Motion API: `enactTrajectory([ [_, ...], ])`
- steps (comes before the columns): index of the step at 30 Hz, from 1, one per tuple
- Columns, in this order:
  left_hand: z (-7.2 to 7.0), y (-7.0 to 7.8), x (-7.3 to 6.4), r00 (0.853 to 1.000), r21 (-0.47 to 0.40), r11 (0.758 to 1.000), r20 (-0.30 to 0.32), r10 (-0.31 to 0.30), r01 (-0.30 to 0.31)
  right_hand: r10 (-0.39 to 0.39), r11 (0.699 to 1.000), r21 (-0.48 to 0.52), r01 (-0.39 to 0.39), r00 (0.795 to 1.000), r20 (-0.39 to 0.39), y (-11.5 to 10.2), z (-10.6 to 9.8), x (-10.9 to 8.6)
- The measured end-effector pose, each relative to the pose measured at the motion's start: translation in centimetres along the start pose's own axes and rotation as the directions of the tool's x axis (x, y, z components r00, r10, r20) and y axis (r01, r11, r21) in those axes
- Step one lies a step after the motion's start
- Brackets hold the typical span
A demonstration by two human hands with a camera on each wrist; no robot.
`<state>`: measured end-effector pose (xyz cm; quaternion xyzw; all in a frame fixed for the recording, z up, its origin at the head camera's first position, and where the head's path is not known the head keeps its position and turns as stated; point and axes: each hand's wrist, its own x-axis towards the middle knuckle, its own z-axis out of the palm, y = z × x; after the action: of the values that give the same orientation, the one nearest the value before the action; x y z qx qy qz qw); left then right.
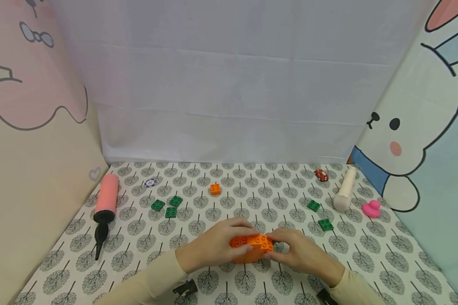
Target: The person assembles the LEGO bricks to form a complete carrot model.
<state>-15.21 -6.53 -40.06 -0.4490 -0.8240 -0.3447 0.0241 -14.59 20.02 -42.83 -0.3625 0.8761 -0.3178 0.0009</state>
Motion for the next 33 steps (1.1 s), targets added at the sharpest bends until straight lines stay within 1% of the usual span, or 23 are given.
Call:
enactTrajectory([
  [12,0.06,0.27,0.22,1.0,-0.017,1.0,0.006,-0.013,0.013,-0.023,1.0,-0.002,0.023,1.0,-0.017,0.0,-0.04,-0.03],
  [19,0.24,0.21,0.17,1.0,-0.01,1.0,-0.01,-0.017,0.017,-0.019,1.0,-0.009,0.018,1.0,-0.019,-0.01,0.04,-0.03],
  [21,0.29,0.22,0.17,1.0,0.001,1.0,-0.012,-0.017,0.017,-0.018,1.0,-0.01,0.018,1.0,-0.018,0.0,0.06,-0.03],
  [28,0.22,0.36,0.31,1.0,-0.01,1.0,-0.001,-0.023,0.023,-0.01,1.0,-0.001,0.01,1.0,-0.008,-0.11,-0.06,0.0],
  [33,0.24,0.29,0.36,1.0,-0.003,1.0,0.007,-0.021,0.021,-0.003,1.0,0.019,0.003,1.0,0.007,-0.15,-0.11,0.07],
])
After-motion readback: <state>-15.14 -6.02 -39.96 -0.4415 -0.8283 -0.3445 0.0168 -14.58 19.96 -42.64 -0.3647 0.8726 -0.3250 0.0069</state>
